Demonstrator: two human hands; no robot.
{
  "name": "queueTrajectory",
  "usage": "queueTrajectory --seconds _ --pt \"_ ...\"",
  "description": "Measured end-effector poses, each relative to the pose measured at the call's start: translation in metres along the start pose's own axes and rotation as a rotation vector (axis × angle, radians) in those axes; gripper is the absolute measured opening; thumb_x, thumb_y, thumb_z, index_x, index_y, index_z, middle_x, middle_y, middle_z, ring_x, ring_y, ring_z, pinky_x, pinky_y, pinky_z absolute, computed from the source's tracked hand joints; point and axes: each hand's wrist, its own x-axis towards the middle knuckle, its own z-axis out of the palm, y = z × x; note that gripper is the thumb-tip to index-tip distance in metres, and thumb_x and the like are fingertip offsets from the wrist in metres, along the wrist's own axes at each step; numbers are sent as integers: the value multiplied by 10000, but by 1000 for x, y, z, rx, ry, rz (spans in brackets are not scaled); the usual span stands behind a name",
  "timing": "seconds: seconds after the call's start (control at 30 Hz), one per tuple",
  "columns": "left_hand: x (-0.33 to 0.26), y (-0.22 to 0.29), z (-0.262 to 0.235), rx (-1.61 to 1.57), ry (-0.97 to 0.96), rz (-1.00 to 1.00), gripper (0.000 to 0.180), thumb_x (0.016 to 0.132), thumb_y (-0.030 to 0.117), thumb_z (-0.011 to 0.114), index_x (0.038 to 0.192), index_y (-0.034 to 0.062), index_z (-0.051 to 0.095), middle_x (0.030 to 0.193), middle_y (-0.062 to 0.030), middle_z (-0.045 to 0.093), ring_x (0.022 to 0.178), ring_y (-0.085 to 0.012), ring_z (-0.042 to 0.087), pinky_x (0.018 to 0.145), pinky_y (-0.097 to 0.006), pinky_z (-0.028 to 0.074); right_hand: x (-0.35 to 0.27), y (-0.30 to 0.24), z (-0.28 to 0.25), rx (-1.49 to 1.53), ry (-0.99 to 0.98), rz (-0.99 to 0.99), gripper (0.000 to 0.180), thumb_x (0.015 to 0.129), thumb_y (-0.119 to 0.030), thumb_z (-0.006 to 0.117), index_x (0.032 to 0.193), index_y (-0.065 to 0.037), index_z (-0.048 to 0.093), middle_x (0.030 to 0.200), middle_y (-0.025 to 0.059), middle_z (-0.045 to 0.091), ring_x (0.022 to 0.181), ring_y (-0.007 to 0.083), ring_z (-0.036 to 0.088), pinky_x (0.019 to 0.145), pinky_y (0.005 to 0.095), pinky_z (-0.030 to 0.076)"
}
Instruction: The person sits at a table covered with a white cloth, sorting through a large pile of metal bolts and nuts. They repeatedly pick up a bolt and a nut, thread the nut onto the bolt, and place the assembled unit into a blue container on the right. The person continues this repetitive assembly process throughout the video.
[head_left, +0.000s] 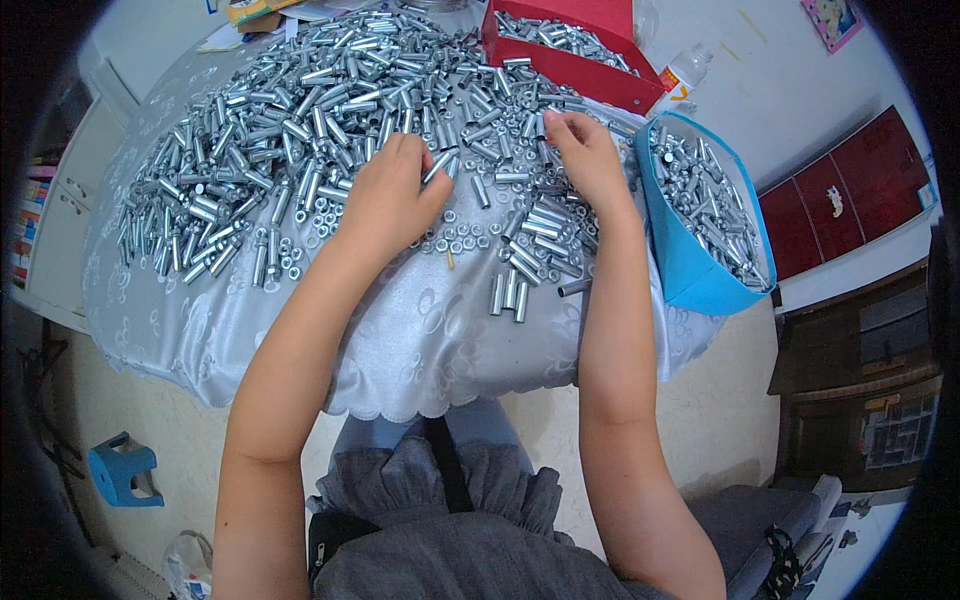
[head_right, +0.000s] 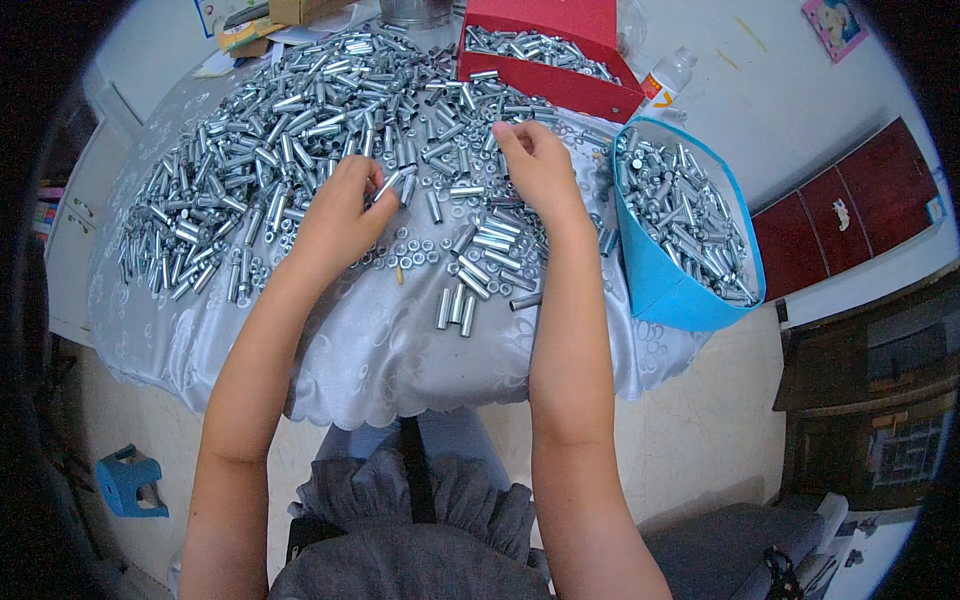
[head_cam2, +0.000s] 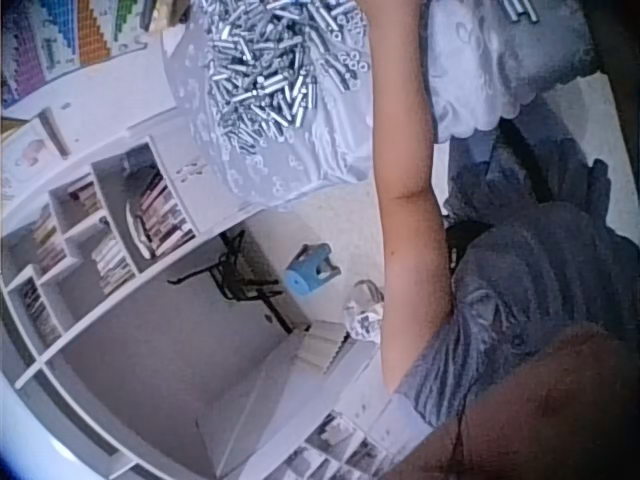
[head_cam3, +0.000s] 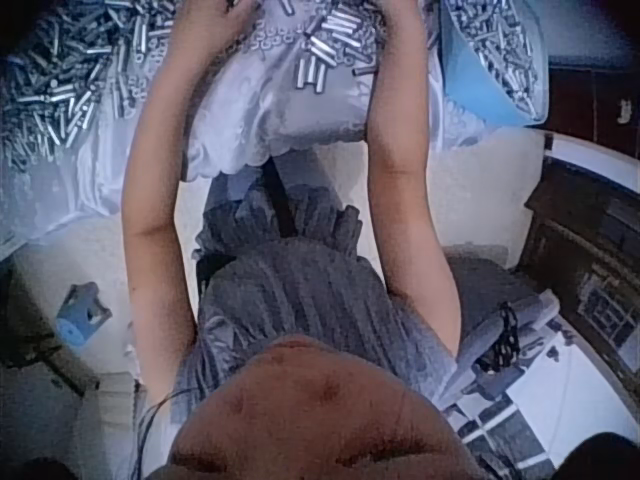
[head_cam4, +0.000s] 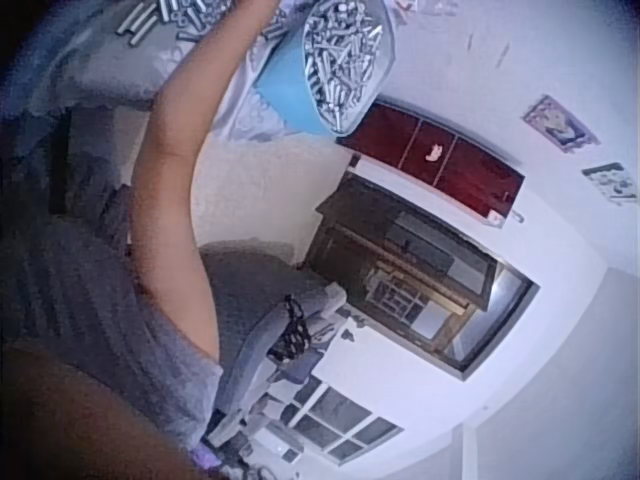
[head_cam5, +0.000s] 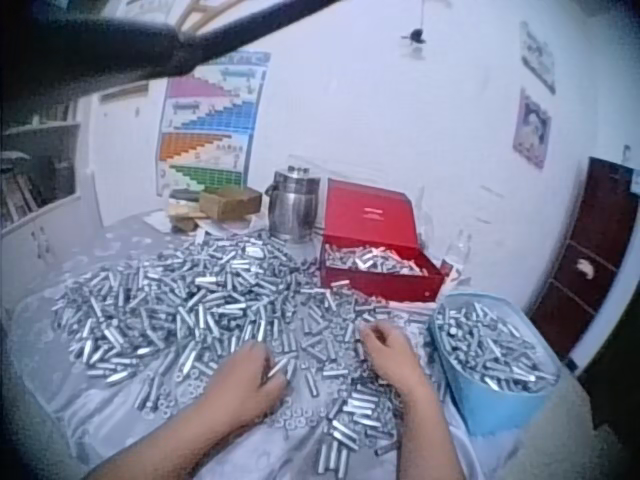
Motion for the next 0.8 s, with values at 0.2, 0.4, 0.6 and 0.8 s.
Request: queueTrajectory --seconds 0.2,0.4,0.6,0.8 --pt "-1 -1 1 9 21 26 223 796 192 564 888 0 497 856 -152 515 764 -291 525 685 -361 427 -3 -3 1 -50 -24 -73 409 823 -350 615 980 27 612 920 177 630 878 250 596 796 327 447" --pt "-1 0 0 5 14 26 218 793 186 565 880 -2 497 846 -154 516 748 -295 528 673 -367 429 3 12 2 -153 109 -72 488 776 -327 653 1103 21 551 1108 238 564 1058 335 538 918 371 404" --pt "0 -2 1 0 10 27 222 791 192 566 879 0 497 841 -150 516 745 -287 530 673 -364 430 7 24 -2 -236 183 -29 561 728 -323 688 1148 5 513 1165 241 509 1098 372 484 956 400 371" --pt "-1 1 -1 7 5 16 221 789 192 563 883 2 499 839 -147 513 739 -283 526 671 -362 430 9 28 -3 -410 255 89 656 687 -354 715 1212 -48 468 1238 230 442 1181 381 389 1005 446 297"
